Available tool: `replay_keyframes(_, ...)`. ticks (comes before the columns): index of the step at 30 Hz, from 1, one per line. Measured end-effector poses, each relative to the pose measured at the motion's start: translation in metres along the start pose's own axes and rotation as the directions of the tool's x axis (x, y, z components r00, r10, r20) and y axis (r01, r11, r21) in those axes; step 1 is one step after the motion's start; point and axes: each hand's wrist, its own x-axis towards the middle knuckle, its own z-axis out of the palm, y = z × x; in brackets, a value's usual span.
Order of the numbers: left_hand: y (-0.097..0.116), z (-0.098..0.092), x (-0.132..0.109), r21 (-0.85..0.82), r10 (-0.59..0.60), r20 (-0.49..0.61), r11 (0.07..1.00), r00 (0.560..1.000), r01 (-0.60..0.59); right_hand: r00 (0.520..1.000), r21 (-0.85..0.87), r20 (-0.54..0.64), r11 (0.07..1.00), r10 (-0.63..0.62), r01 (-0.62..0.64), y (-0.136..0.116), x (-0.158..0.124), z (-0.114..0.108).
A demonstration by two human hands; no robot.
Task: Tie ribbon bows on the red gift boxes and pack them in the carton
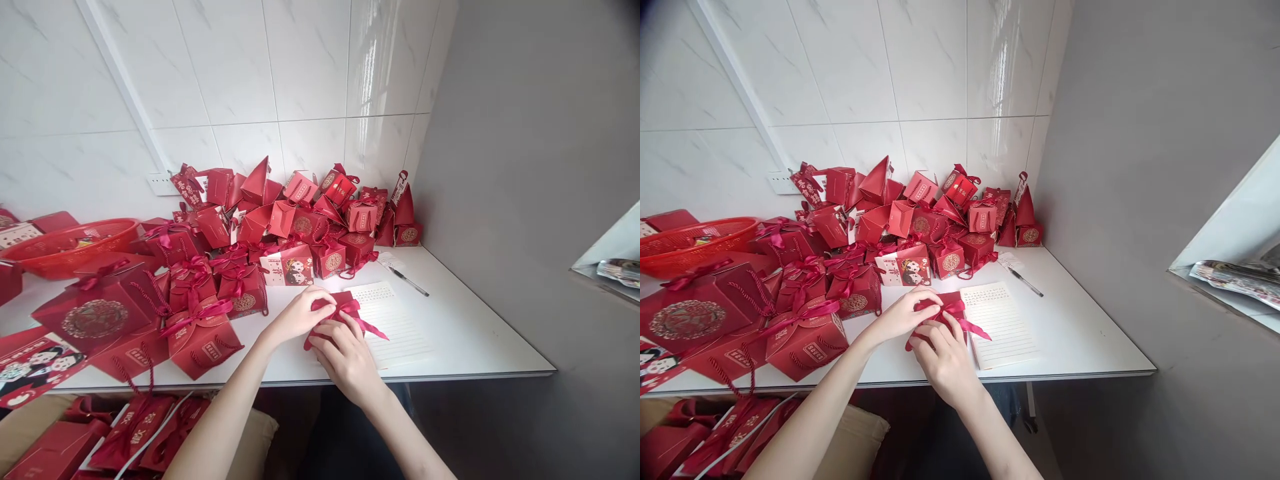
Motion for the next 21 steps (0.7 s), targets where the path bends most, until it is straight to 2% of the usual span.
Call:
replay_keyframes(7, 0.001, 0.004, -0.001, -0.012, -0.015, 0.015, 1.000, 1.000, 0.015, 0.995, 0.078, -0.098, 0.997, -0.021, 0.029, 0.002, 0.002, -0.002)
replay_keyframes(12, 0.002, 0.009, -0.001, -0.062, -0.075, 0.022, 0.995, 0.997, 0.076, 0.995, 0.133, -0.097, 0.991, 0.001, 0.012, 0.001, 0.002, -0.002)
replay_keyframes(21, -0.002, 0.015, 0.000, -0.106, -0.115, -0.012, 0.988, 0.993, 0.113, 0.993, 0.199, -0.115, 0.980, 0.028, -0.005, 0.000, 0.000, -0.003)
